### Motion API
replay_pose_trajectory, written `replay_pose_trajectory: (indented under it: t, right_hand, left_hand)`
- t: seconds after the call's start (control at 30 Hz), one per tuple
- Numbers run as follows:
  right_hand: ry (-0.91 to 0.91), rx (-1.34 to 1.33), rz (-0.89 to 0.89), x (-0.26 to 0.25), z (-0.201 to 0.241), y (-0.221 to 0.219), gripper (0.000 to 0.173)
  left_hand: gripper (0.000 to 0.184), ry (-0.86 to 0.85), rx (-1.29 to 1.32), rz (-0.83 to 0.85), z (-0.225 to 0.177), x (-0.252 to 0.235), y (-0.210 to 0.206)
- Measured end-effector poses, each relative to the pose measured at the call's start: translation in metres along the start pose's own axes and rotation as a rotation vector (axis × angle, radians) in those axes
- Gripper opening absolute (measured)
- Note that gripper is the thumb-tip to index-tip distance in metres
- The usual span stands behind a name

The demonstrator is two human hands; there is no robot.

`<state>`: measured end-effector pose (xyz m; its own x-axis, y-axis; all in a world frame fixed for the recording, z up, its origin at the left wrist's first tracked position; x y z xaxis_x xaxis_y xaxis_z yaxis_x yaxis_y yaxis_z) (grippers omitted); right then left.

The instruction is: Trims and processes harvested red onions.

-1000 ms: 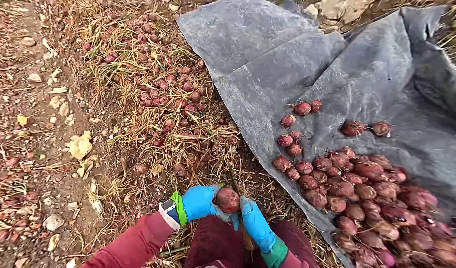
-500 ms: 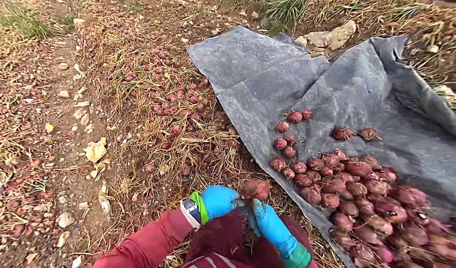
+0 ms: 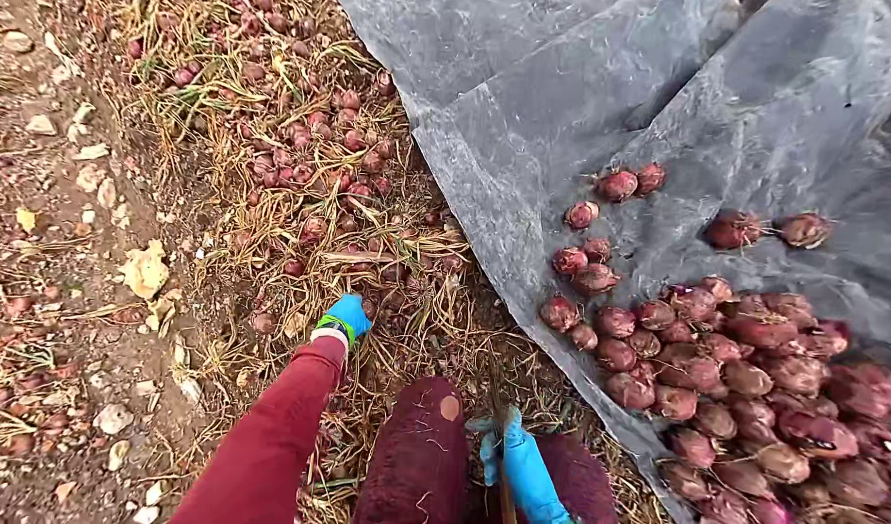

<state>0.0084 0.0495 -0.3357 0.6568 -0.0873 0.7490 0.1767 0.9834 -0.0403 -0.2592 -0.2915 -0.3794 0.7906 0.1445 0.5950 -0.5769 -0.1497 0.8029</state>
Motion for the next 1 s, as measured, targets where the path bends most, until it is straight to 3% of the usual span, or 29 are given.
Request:
replay_pose_trajectory:
  t: [0.1,0.17,0.27,0.4,0.5,0.57,0.7,0.77,0.9,1.0]
  right_hand:
    - [-0.103,-0.047,0.081,-0.015,0.005,-0.022,0.099]
    - [-0.101,-0.048,0.185,-0.017,0.011,-0.040,0.097]
    - [0.163,-0.057,0.363,-0.003,0.053,-0.070,0.091]
    - [0.423,0.120,0.199,0.037,0.093,-0.071,0.091]
    - [0.301,0.309,0.195,0.053,0.082,-0.059,0.076]
    - [0.271,0.269,0.215,0.064,0.075,-0.050,0.079]
    - [0.313,-0.110,0.348,0.095,0.065,-0.031,0.091]
    - [0.303,-0.021,0.282,0.099,0.054,-0.023,0.091]
    - [0.279,0.417,0.362,0.092,0.029,-0.025,0.093]
    - [0.333,0.510,0.393,0.096,0.046,-0.024,0.095]
  left_hand:
    - [0.078,-0.194,0.145,-0.042,-0.023,0.037,0.036]
    - [0.081,-0.316,0.271,-0.073,-0.050,0.093,0.059]
    - [0.077,-0.474,0.372,0.036,-0.090,0.177,0.072]
    - [0.078,-0.626,0.153,0.294,-0.119,0.255,0.052]
    - [0.076,-0.605,-0.002,0.257,-0.109,0.270,0.047]
    - [0.072,-0.573,0.008,0.196,-0.108,0.282,0.043]
    - [0.069,-0.374,0.305,-0.035,-0.084,0.281,0.056]
    - [0.063,-0.327,0.371,-0.127,-0.076,0.282,0.063]
    - [0.046,-0.624,-0.046,0.179,-0.129,0.343,0.033]
    - [0.045,-0.751,-0.099,0.277,-0.149,0.362,0.021]
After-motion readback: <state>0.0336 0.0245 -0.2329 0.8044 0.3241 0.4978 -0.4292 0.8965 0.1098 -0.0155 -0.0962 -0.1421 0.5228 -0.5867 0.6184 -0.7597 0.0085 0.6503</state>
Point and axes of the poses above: each hand's wrist, its own x-axis away from the middle knuckle, its own y-axis out of the back of the hand, z = x × y, the point moved 7 cm from there along -x, towards the middle knuckle, and after that the axes turned 4 degrees about -z, right-handed, at the moved point
